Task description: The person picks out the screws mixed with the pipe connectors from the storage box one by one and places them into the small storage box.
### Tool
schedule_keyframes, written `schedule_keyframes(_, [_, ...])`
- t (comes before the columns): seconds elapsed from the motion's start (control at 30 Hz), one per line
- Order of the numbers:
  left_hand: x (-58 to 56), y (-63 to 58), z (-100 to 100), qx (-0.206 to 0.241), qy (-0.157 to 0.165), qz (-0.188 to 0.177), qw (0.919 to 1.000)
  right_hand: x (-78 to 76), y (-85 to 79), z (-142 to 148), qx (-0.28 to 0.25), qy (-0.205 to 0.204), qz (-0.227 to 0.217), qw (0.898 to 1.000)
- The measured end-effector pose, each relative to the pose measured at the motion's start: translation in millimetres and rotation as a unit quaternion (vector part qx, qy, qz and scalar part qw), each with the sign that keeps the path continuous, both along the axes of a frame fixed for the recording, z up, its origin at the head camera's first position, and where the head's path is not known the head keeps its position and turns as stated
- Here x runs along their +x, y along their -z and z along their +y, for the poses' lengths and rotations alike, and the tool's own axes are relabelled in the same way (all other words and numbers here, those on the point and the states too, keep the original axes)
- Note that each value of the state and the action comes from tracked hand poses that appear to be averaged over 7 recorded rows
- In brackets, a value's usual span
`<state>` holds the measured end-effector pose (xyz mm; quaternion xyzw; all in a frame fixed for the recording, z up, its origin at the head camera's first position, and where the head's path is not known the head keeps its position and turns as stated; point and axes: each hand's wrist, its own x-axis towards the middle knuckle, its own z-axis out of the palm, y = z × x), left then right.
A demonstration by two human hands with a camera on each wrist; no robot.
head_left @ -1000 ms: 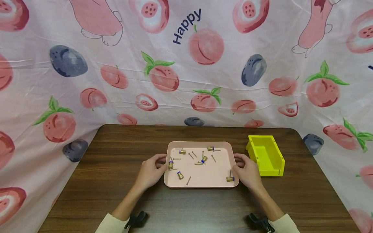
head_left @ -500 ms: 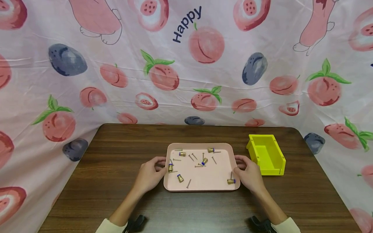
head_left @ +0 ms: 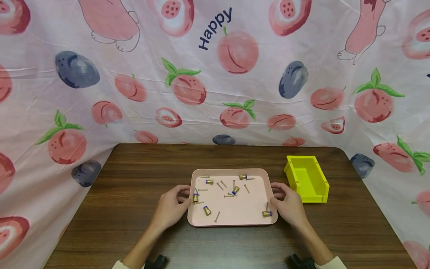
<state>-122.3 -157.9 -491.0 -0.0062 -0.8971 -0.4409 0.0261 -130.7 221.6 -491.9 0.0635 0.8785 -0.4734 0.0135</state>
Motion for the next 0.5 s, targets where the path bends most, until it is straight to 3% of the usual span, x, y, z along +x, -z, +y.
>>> schedule_keyframes(0.5, [1.6, 1.1, -0.6, 0.020, 0.005, -0.009, 0.9997, 1.5, 2.4, 2.1, -0.047, -0.007, 0.011, 0.999])
